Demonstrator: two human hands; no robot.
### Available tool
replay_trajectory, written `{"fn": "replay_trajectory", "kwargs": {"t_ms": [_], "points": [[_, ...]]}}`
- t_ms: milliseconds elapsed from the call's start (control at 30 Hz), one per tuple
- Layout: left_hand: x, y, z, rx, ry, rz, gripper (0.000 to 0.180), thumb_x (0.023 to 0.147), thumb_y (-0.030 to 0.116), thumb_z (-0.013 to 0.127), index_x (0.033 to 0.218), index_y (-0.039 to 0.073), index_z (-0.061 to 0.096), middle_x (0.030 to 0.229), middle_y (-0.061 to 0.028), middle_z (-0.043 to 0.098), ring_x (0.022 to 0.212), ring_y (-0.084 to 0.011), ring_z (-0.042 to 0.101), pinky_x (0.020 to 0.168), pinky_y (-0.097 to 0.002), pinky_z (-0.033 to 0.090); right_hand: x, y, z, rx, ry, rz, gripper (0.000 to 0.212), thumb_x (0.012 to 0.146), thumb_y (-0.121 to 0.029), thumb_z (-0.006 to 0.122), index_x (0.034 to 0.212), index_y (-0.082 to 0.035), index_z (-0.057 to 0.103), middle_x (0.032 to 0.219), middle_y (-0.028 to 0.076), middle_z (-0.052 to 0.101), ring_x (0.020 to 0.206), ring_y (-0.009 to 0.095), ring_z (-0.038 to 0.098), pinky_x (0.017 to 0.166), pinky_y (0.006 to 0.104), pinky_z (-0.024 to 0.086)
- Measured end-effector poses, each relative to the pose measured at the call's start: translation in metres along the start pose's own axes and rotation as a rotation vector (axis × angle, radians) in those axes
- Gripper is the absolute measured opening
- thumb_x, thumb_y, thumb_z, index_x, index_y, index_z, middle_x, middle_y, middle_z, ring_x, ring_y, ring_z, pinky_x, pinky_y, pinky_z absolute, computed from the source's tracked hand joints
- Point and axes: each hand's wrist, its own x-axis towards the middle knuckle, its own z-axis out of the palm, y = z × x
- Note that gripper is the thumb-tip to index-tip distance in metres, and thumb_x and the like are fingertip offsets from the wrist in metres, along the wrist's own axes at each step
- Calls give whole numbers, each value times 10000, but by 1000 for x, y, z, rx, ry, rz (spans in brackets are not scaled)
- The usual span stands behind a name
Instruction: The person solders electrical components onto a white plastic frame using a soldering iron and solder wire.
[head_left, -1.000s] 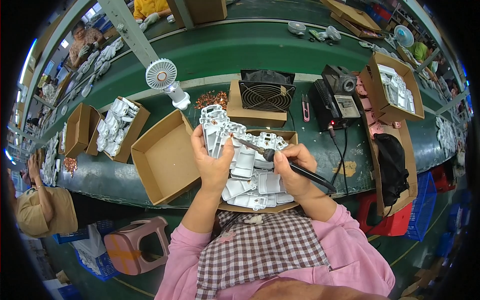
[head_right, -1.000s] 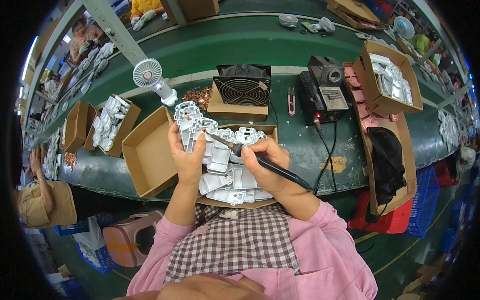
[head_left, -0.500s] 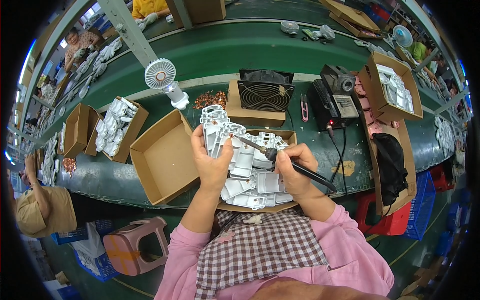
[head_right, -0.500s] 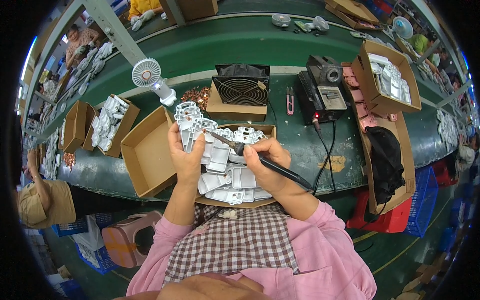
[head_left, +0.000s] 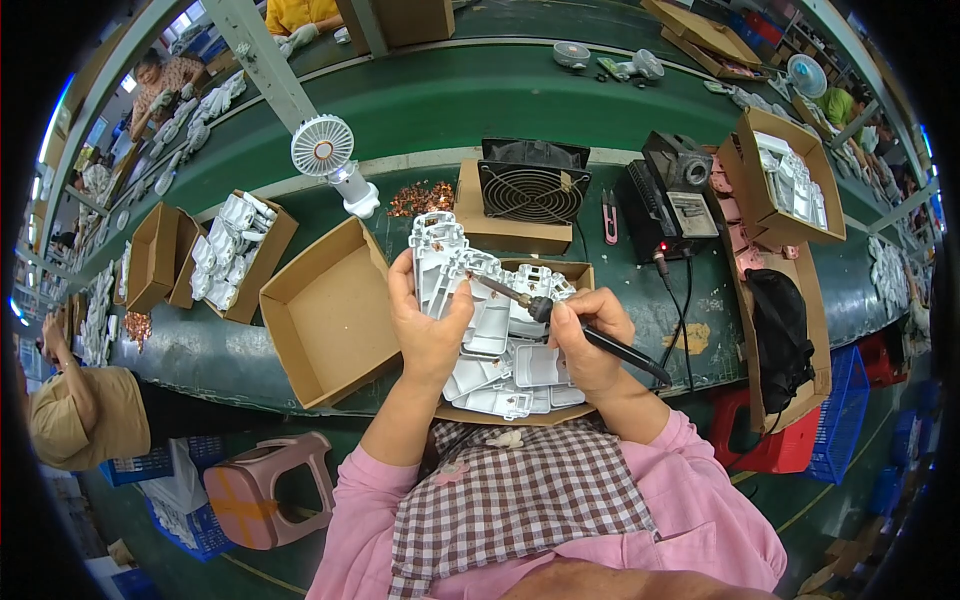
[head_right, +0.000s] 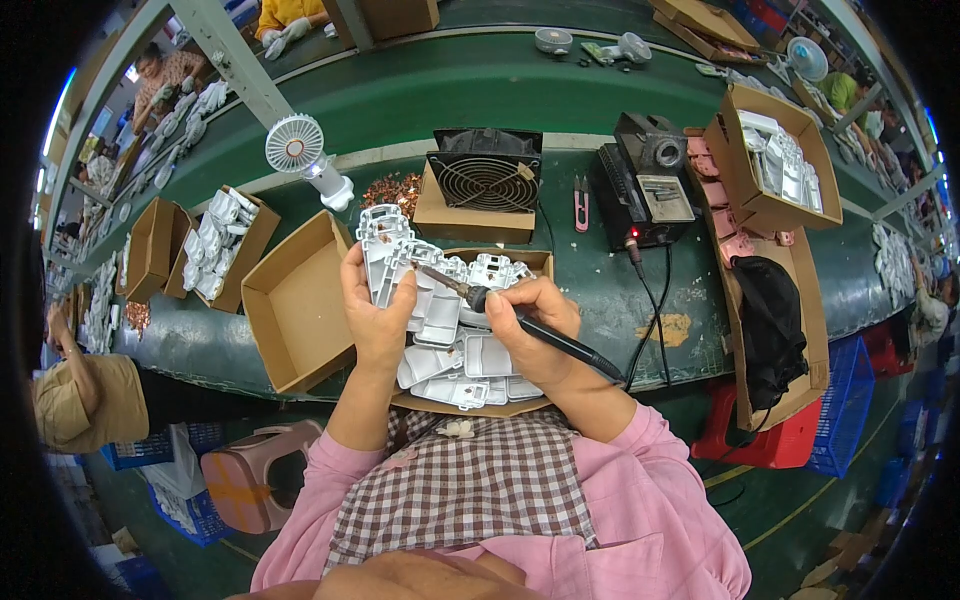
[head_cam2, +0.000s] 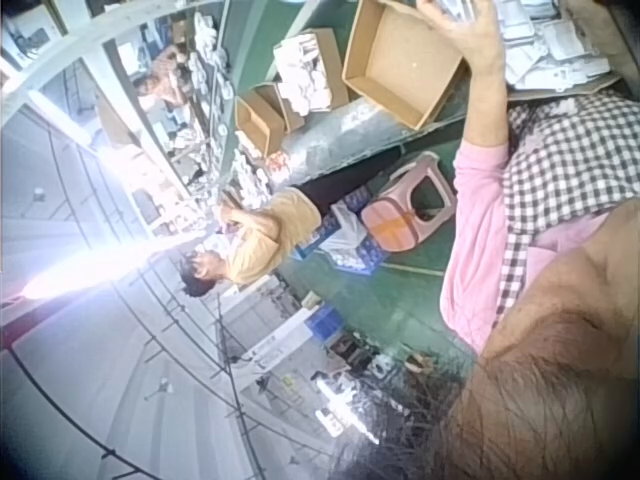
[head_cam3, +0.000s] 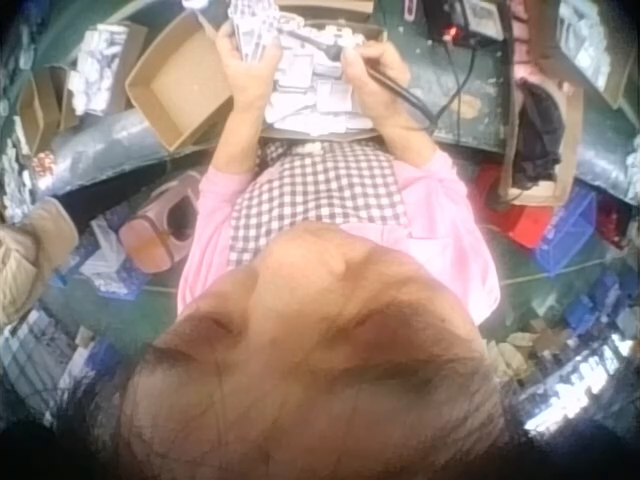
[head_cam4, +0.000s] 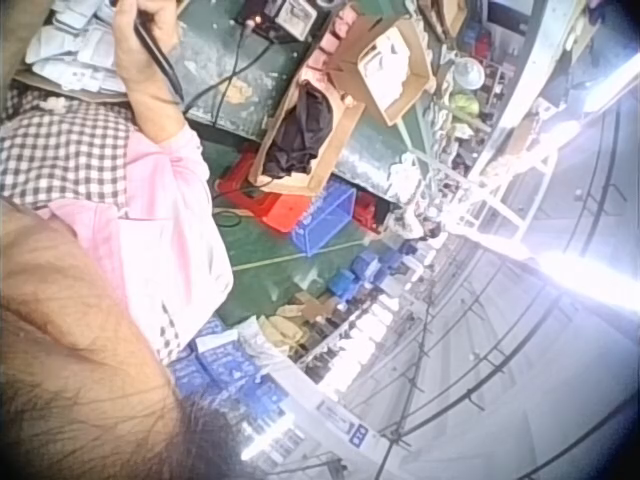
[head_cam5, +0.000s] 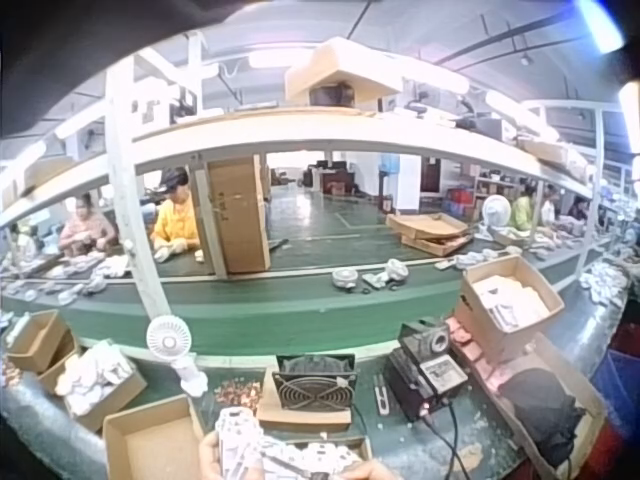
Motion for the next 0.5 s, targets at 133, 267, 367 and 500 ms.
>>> {"fn": "replay_trajectory", "kwargs": {"t_ms": [133, 267, 367, 500], "points": [[0, 2, 0, -7, -11, -7, 603, 790, 1, 639, 1309, -29, 334, 1112, -111, 553, 964, -133, 565, 823, -248, 464, 0, 1, 0, -1, 2, 6, 129, 878, -52, 607, 817, -20, 498, 673, 55, 559, 510, 66, 505, 460, 201, 417], [2, 4, -1, -5, -25, -29, 582, 778, -7, 643, 1270, -47, 335, 1121, -129, 536, 974, -155, 570, 852, -273, 470, 1, 4, 0, 0, -4, -30, 121, 877, -41, 589, 822, -24, 483, 676, 62, 556, 507, 75, 507, 461, 210, 425], [3, 11, -5, -202, -86, -111, 549, 797, -17, 634, 1265, -35, 348, 1132, -114, 534, 989, -151, 563, 859, -273, 471, 0, -1, 4, 166, 87, -68, 114, 876, -36, 562, 823, -37, 462, 673, 71, 542, 499, 86, 506, 460, 217, 428], [2, 7, -1, -219, -171, -128, 651, 755, 0, 691, 1301, 2, 336, 1156, -82, 524, 1054, -146, 527, 932, -302, 430, -7, 4, -6, 342, 149, -73, 125, 895, -92, 572, 905, -45, 457, 775, 101, 526, 524, 126, 522, 470, 243, 467]]}}
